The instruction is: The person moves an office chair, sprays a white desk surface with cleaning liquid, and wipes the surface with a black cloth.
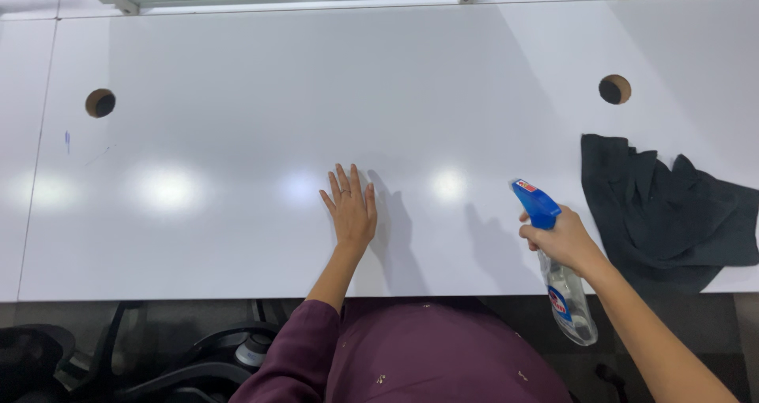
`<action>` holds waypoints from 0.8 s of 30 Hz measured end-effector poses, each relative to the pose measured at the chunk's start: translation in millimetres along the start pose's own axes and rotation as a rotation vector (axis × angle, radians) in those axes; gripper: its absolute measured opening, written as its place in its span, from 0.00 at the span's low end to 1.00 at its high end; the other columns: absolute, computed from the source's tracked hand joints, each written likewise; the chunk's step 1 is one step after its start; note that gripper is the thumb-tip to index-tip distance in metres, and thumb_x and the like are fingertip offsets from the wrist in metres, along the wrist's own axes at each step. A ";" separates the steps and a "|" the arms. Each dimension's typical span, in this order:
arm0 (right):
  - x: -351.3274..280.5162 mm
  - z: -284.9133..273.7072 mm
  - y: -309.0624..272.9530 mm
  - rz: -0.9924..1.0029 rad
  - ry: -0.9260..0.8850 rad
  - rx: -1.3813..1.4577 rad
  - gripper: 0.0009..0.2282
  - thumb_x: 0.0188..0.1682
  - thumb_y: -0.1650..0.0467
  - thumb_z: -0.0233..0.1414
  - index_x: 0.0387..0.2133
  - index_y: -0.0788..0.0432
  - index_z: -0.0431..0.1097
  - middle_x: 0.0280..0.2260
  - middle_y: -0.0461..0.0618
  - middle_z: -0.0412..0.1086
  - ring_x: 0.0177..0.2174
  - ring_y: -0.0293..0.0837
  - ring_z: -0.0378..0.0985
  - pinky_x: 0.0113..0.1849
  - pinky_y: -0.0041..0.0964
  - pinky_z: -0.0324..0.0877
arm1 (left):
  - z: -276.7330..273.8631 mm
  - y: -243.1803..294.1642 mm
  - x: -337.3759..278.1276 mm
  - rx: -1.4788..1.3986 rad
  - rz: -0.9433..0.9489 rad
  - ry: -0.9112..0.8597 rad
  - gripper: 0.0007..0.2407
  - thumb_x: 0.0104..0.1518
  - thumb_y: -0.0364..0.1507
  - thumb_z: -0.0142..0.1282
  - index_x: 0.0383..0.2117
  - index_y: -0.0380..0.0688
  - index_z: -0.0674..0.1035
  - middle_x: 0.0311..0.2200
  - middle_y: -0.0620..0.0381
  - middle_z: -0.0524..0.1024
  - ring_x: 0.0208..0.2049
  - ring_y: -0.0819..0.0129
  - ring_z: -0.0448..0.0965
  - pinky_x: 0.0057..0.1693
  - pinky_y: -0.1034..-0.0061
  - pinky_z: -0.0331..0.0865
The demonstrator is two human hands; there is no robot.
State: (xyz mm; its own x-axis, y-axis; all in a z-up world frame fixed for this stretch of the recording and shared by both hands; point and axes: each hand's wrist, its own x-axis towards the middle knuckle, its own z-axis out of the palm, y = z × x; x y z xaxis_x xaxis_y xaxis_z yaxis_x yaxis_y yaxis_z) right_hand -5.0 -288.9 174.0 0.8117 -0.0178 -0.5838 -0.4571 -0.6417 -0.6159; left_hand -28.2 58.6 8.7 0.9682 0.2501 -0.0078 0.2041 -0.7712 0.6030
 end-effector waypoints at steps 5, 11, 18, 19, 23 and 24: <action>4.2 17.7 -34.6 -0.021 -0.162 -0.097 0.12 0.37 0.73 0.59 0.37 0.60 0.76 0.20 0.51 0.72 0.20 0.41 0.75 0.29 0.38 0.72 | -13.1 -16.7 -0.2 0.006 -0.036 0.054 0.25 0.70 0.40 0.34 0.69 0.36 0.59 0.72 0.34 0.47 0.73 0.38 0.39 0.70 0.37 0.29; 6.8 48.3 -63.7 -0.002 -0.442 -0.325 0.13 0.36 0.72 0.58 0.37 0.60 0.75 0.20 0.50 0.73 0.20 0.41 0.74 0.28 0.38 0.72 | -28.8 -29.0 0.4 -0.014 -0.061 0.112 0.25 0.70 0.41 0.33 0.68 0.35 0.59 0.72 0.33 0.47 0.73 0.38 0.39 0.70 0.37 0.29; 41.8 47.3 -85.3 -0.205 -0.237 -0.297 0.10 0.37 0.71 0.60 0.30 0.63 0.75 0.21 0.53 0.75 0.21 0.43 0.78 0.29 0.39 0.75 | -37.1 -36.3 1.9 -0.016 -0.083 0.142 0.26 0.70 0.41 0.33 0.68 0.34 0.59 0.71 0.33 0.47 0.73 0.38 0.39 0.70 0.37 0.29; 47.2 43.2 -90.2 -0.227 -0.173 -0.251 0.09 0.37 0.71 0.60 0.30 0.63 0.75 0.21 0.53 0.75 0.21 0.43 0.78 0.29 0.39 0.74 | -37.3 -37.3 1.8 -0.021 -0.085 0.146 0.26 0.70 0.41 0.33 0.68 0.34 0.59 0.71 0.33 0.47 0.73 0.38 0.39 0.70 0.37 0.29; 56.5 22.7 -114.8 -0.259 0.007 -0.231 0.07 0.39 0.70 0.59 0.28 0.63 0.75 0.20 0.53 0.75 0.22 0.42 0.78 0.30 0.40 0.72 | -38.7 -38.5 2.5 -0.029 -0.095 0.159 0.25 0.70 0.41 0.33 0.68 0.34 0.60 0.71 0.33 0.47 0.73 0.38 0.39 0.70 0.37 0.29; 55.6 19.6 -119.9 -0.262 0.021 -0.216 0.07 0.39 0.71 0.59 0.27 0.63 0.75 0.20 0.53 0.75 0.22 0.43 0.78 0.30 0.39 0.72 | -40.2 -37.8 3.3 -0.041 -0.097 0.160 0.25 0.70 0.41 0.33 0.68 0.35 0.60 0.71 0.33 0.48 0.73 0.38 0.39 0.70 0.37 0.29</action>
State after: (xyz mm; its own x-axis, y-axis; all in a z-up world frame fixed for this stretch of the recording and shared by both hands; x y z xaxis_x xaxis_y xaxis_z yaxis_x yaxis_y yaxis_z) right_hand 87.8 -197.9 205.0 0.8998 0.1546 -0.4080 -0.1464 -0.7739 -0.6161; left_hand -38.5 112.1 18.0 0.9082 0.4146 0.0581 0.2859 -0.7156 0.6374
